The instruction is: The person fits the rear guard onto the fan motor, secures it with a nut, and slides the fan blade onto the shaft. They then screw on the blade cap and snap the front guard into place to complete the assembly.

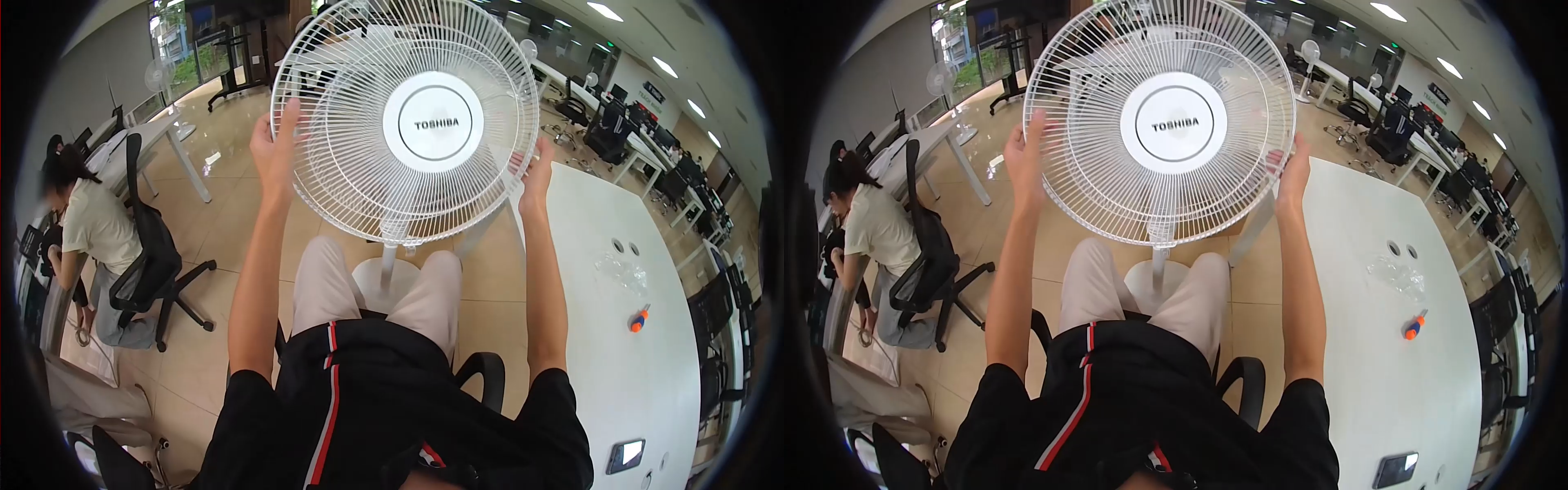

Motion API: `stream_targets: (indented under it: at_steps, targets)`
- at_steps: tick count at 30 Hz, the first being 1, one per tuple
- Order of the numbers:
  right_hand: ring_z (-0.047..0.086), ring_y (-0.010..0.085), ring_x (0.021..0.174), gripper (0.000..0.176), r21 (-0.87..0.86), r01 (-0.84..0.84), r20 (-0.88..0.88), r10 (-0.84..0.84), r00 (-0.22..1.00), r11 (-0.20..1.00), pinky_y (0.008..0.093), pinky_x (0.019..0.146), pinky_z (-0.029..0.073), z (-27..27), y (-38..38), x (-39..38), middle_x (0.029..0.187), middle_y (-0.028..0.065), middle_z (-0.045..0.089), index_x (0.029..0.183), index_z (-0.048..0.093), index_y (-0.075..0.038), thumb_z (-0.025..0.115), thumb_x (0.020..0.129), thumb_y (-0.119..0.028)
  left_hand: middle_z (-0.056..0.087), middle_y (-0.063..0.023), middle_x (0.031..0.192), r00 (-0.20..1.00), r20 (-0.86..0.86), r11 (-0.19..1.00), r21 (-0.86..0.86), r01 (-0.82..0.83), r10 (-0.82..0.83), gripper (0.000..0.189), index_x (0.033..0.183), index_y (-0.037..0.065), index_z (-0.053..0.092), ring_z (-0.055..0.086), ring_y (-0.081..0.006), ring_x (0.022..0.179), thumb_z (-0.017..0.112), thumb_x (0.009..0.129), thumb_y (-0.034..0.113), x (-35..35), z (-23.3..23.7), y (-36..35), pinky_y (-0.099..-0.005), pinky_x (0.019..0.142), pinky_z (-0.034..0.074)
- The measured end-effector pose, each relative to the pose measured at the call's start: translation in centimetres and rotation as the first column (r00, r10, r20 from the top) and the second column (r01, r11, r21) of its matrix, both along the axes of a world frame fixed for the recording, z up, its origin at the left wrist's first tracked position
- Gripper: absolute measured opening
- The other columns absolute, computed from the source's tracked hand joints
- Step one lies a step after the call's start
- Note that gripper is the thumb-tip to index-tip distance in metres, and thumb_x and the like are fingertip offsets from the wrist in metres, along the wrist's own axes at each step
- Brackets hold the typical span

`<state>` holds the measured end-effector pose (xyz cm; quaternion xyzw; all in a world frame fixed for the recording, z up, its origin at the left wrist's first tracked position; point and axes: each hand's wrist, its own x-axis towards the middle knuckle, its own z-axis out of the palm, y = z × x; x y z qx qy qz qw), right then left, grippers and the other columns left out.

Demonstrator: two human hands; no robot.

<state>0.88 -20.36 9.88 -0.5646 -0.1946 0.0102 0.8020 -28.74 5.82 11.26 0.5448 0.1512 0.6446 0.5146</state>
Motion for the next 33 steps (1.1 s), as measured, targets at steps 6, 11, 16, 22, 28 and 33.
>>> stream_targets:
  at_steps: [6,11,16,22,28,33]
  targets:
    - [0.061,0.0231,0.097,0.057,0.150,0.086,0.087,-0.100,0.991,0.985,0.0341,0.087,0.048,-6.8,4.0,7.5,0.108,0.0115,0.065,0.124,0.059,0.003,0.042,0.102,-0.047,0.065,-0.0030,0.091,0.992,-0.089,0.991,0.111,-0.079,0.089,0.049,0.110,-0.002,0.064,0.057,-0.0082,0.081,0.074,0.093,0.043,1.0,-2.0,0.5,-0.0250,0.074,0.047]
    - [0.060,0.0239,0.105,0.059,0.168,0.029,-0.014,-0.027,1.000,0.985,0.0347,0.093,0.047,-7.6,4.9,8.8,0.123,0.0124,0.063,0.133,0.057,0.004,0.039,0.103,-0.044,0.068,-0.0075,0.096,0.977,-0.135,0.981,0.126,-0.149,0.166,0.055,0.113,-0.003,0.063,0.060,-0.0136,0.085,0.074,0.092,0.047,2.6,-3.3,-0.2,-0.0294,0.080,0.049]
    - [0.060,0.0242,0.114,0.059,0.217,0.012,-0.010,-0.010,1.000,0.976,0.0353,0.095,0.046,-7.8,5.1,9.3,0.129,0.0141,0.063,0.139,0.053,0.004,0.038,0.104,-0.042,0.069,-0.0109,0.097,0.963,-0.124,0.959,0.186,-0.213,0.238,0.059,0.116,-0.003,0.062,0.062,-0.0173,0.087,0.073,0.091,0.049,4.3,-3.8,-0.1,-0.0326,0.083,0.049]
    - [0.059,0.0323,0.118,0.057,-0.020,0.340,0.063,-0.338,0.939,0.940,0.0377,0.104,0.040,-5.6,5.2,6.2,0.128,0.0198,0.064,0.130,0.060,0.005,0.039,0.103,-0.041,0.070,-0.0115,0.100,0.965,-0.133,0.959,0.203,-0.196,0.225,0.056,0.119,-0.004,0.063,0.063,-0.0169,0.092,0.070,0.095,0.046,5.0,-3.6,0.4,-0.0321,0.086,0.049]
    - [0.059,0.0302,0.117,0.059,0.073,0.224,0.075,-0.230,0.970,0.972,0.0363,0.105,0.040,-7.5,5.0,7.5,0.128,0.0192,0.065,0.130,0.059,0.007,0.039,0.104,-0.042,0.069,-0.0110,0.105,0.967,-0.121,0.957,0.219,-0.192,0.222,0.048,0.121,-0.004,0.063,0.061,-0.0154,0.095,0.063,0.101,0.040,5.2,-4.5,0.1,-0.0306,0.088,0.047]
    - [0.058,0.0295,0.117,0.058,0.058,0.278,0.124,-0.284,0.951,0.959,0.0356,0.104,0.040,-8.1,4.6,5.5,0.126,0.0184,0.065,0.133,0.057,0.006,0.040,0.105,-0.042,0.068,-0.0126,0.110,0.969,-0.103,0.951,0.238,-0.195,0.225,0.046,0.127,-0.004,0.060,0.060,-0.0174,0.099,0.055,0.105,0.036,5.6,-6.7,0.9,-0.0319,0.092,0.046]
